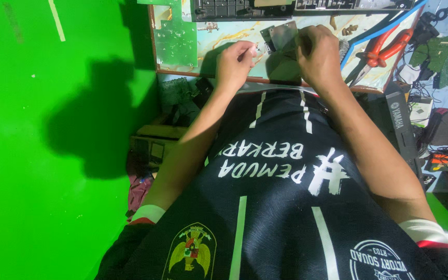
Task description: The person disassembles an electronic keyboard, placing internal components and screws into plastic cups, and then uses a screwdriver to remove additional screws from a circuit board.
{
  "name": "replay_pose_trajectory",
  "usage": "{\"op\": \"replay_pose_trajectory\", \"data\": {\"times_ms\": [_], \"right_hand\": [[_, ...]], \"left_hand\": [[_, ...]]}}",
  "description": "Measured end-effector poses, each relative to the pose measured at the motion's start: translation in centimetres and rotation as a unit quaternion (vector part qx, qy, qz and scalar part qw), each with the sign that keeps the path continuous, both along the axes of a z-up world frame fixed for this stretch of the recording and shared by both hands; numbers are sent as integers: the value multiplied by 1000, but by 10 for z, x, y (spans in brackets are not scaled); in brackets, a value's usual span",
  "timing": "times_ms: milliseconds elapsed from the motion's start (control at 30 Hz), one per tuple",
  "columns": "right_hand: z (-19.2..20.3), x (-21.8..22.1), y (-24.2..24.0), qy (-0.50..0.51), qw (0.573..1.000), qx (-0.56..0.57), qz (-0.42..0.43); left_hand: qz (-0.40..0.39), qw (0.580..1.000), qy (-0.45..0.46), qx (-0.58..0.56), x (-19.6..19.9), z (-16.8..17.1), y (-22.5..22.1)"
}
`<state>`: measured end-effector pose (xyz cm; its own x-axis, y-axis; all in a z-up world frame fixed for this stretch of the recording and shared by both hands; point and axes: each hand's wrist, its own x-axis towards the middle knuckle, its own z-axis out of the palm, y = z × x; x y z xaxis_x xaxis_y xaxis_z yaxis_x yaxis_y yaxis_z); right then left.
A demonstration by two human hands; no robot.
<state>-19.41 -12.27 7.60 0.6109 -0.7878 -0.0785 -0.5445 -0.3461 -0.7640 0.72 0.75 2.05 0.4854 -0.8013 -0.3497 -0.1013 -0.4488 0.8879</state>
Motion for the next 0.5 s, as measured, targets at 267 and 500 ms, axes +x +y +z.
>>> {"op": "replay_pose_trajectory", "data": {"times_ms": [267, 500], "right_hand": [[21, -1, -5, -82, 982, 150, -81], [54, 5, -6, -128, 929, 331, -102]], "left_hand": [[12, 999, 31, 8, -2, 44, -12], [-90, 983, 146, -67, -11, 83, -25]]}}
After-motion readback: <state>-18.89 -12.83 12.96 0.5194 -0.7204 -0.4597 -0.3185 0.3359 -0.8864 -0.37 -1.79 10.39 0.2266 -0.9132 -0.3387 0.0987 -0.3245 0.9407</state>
